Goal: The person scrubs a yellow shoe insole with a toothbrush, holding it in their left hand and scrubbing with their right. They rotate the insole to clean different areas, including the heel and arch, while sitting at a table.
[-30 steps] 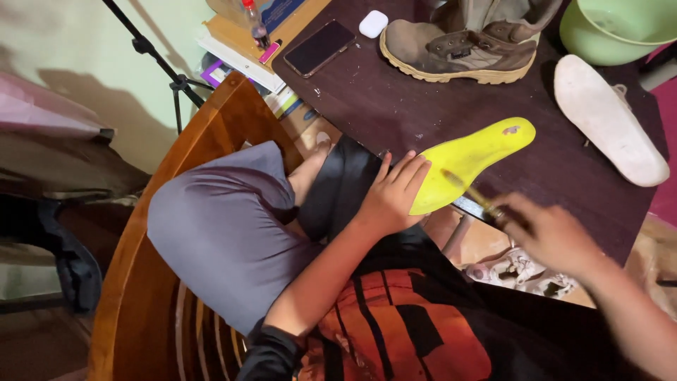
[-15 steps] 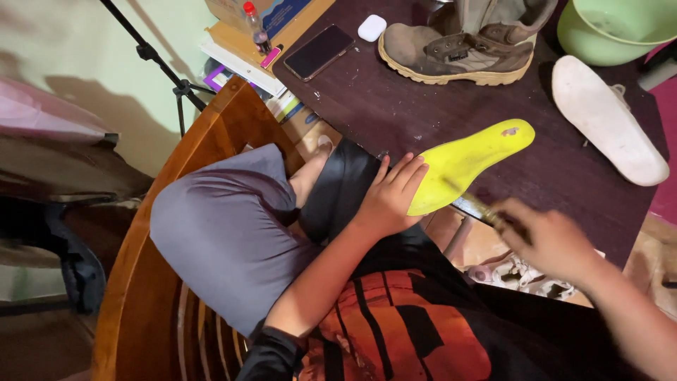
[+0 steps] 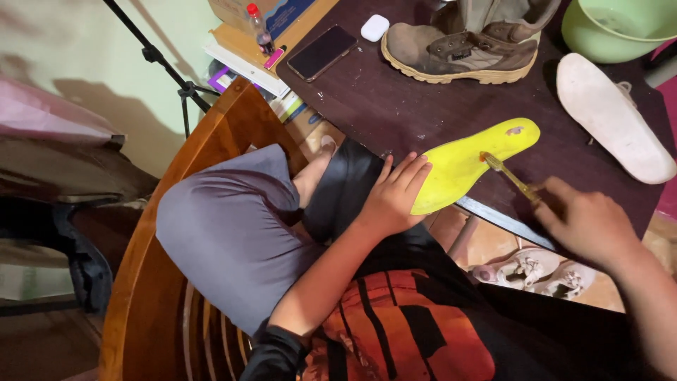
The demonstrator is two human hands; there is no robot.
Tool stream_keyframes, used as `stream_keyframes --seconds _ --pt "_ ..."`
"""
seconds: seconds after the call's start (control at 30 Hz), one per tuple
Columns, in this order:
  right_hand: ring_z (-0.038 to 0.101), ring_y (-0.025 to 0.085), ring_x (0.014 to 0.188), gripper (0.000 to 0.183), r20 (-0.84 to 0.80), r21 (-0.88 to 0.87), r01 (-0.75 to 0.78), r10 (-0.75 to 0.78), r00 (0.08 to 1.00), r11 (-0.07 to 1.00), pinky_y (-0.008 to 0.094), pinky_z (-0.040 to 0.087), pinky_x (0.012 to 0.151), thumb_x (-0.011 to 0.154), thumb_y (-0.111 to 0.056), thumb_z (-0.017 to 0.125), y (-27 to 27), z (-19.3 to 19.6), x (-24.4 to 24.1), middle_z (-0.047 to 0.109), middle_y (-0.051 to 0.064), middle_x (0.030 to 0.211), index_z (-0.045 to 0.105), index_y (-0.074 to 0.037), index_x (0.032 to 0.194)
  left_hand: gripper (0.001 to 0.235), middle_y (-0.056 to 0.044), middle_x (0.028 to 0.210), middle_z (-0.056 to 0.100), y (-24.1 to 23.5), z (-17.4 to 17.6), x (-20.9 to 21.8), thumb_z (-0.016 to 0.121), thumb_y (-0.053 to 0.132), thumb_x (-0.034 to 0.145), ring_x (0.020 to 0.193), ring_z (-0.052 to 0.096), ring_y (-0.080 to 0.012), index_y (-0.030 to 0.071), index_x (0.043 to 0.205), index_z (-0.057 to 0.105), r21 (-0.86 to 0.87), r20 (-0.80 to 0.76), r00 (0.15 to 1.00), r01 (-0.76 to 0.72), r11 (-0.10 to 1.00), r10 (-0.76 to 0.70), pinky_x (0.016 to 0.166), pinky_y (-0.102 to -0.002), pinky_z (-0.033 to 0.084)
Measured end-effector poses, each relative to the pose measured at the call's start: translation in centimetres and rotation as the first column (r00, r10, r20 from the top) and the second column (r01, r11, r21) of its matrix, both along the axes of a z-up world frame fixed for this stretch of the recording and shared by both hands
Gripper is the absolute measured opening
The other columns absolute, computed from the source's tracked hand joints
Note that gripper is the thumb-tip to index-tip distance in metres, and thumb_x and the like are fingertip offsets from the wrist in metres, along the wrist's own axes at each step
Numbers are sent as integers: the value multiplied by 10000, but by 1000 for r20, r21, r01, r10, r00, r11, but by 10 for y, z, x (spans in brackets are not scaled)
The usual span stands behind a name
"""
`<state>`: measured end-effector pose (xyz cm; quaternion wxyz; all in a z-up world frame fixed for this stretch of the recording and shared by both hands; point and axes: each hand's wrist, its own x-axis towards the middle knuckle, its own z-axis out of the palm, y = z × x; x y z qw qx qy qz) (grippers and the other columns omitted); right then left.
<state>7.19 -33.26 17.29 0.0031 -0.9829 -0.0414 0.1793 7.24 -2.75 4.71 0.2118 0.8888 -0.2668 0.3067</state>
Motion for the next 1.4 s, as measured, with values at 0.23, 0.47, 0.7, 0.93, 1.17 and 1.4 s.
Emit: stream_keyframes --seconds 0.23,0.47,0.7,0.93,1.17,1.4 --pt "707 207 511 322 40 37 -94 92 995 995 382 545 604 934 -430 600 -7 -8 -1 767 8 640 620 -451 1254 806 -150 1522 543 -1 -4 2 822 384 792 1462 489 -306 8 1446 538 2 -25 1000 1 1000 -1 1242 -608 316" --pt "461 134 353 388 -101 190 -65 85 991 980 301 467 432 945 -472 577 -1 10 -2 535 20 444 623 -344 1308 807 -139 1538 531 0 -8 4 780 426 804 1478 468 -297 23 1457 530 -7 -55 998 9 1000 -9 1258 -587 276" --pt "745 343 1005 288 269 124 -161 123 955 979 462 559 877 981 -301 556 -33 -47 20 763 67 1185 694 -290 1234 943 -92 1613 444 -1 -2 -1 688 654 847 1533 377 -282 52 1535 457 39 -154 988 23 999 -17 1269 -596 226" --pt "696 237 1217 441 291 -6 -97 94 952 995 424 412 965 974 -627 495 -34 -28 26 744 -86 1304 788 -365 1174 744 -159 1546 507 -10 -1 -12 666 590 912 1482 460 -344 53 1420 580 -84 -15 999 47 995 -48 1255 -543 330" --pt "760 176 886 307 554 -27 -464 400 730 885 423 480 795 945 -549 616 8 -29 4 794 -70 922 785 -295 983 613 -163 1536 497 -13 1 -14 652 551 942 1481 442 -373 103 1360 632 -67 -3 998 55 996 -55 1237 -544 359" --pt "791 236 921 456 359 -56 -135 146 922 989 373 512 948 956 -645 553 -33 -26 23 818 -11 1045 801 -296 1113 723 -162 1600 445 -13 -6 -11 638 590 949 1506 428 -379 140 1504 526 60 -9 1000 5 998 -5 1251 -531 360"
